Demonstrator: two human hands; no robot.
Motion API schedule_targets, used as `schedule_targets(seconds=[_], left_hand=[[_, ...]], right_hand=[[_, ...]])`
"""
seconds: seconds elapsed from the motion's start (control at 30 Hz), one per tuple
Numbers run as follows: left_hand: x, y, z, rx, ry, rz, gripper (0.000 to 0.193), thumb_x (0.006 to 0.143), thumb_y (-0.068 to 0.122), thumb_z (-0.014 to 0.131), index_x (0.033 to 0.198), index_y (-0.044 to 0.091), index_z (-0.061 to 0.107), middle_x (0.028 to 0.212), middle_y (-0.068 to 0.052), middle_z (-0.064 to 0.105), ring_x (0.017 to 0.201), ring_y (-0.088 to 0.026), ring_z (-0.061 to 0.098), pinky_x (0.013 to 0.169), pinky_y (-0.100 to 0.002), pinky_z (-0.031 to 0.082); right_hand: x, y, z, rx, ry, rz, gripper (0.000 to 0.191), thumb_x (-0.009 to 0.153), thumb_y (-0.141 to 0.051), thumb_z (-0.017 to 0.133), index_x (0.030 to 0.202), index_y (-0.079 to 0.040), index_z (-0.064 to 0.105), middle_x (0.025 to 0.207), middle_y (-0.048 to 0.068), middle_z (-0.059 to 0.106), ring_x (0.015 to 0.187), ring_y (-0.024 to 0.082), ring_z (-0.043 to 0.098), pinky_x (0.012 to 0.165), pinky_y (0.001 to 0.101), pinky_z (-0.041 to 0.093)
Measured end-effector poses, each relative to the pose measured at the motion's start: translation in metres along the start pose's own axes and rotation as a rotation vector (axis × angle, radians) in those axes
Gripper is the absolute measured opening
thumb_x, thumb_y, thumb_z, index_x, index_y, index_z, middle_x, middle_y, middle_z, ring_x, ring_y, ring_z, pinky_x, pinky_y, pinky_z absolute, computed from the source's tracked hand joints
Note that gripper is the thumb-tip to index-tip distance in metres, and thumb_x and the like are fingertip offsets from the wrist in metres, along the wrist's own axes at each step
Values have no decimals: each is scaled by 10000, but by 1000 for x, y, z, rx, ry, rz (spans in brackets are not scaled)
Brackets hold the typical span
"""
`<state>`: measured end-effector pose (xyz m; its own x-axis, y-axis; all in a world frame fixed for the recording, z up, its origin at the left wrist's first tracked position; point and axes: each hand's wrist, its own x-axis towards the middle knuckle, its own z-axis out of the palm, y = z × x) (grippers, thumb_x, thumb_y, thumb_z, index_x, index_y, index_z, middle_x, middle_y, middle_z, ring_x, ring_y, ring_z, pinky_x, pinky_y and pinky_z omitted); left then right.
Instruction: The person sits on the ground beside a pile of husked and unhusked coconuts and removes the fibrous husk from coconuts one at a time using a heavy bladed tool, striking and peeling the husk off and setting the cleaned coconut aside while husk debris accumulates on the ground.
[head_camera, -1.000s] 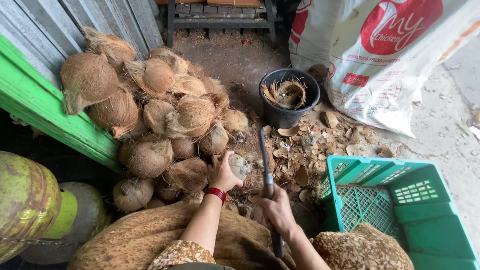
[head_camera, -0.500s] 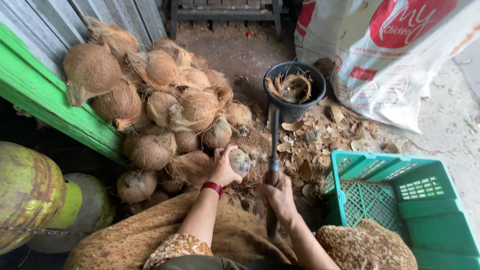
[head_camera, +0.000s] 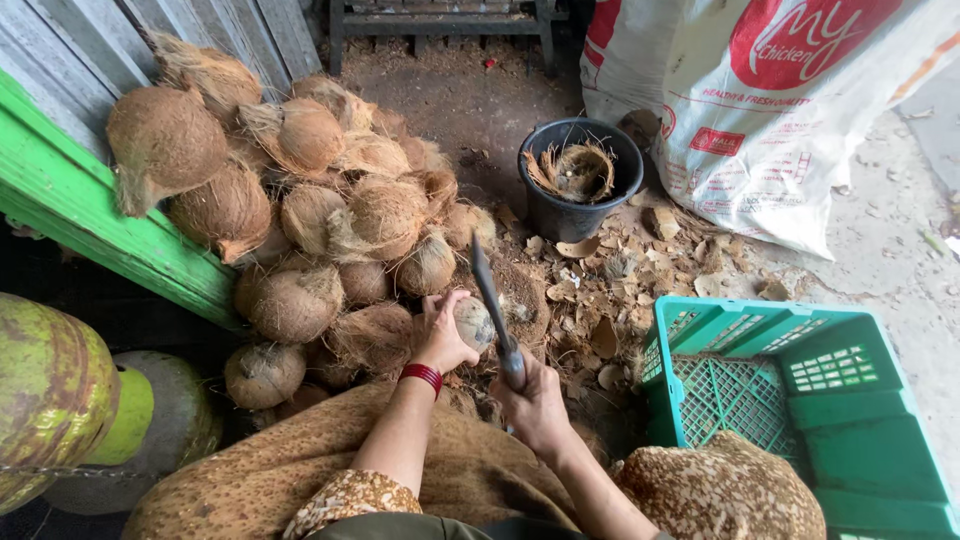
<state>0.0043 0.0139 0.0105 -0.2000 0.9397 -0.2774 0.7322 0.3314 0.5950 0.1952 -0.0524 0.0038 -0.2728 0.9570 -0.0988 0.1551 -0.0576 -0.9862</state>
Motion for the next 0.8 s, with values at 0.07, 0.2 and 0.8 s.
schedule_targets(seconds=[0.07, 0.2, 0.8], left_hand=[[1, 0, 3, -36, 14, -15, 1168, 409, 75, 963, 1388, 411, 421, 1432, -101, 391, 1214, -339, 517, 961, -513, 573], [2, 3, 8, 77, 47, 63, 1180, 407, 130, 1006, 1390, 361, 395, 1442, -112, 366, 1240, -359, 490, 963, -547, 553], [-3, -12, -1, -86, 55, -2, 1151, 412, 89, 975, 1379, 386, 425, 1390, -66, 410, 1274, -325, 512, 1072, -526, 514]], right_hand=[[1, -1, 3, 77, 49, -65, 155, 829, 22, 608, 798, -83, 499, 647, 7, 516, 530, 101, 463, 445, 299, 401], [3, -7, 8, 284, -7, 584, 181, 774, 73, 600, 815, -75, 502, 566, 46, 499, 425, 172, 437, 365, 329, 369], [7, 19, -12, 121, -39, 581, 121, 822, 42, 622, 755, -41, 566, 602, 58, 571, 417, 159, 489, 372, 327, 437]])
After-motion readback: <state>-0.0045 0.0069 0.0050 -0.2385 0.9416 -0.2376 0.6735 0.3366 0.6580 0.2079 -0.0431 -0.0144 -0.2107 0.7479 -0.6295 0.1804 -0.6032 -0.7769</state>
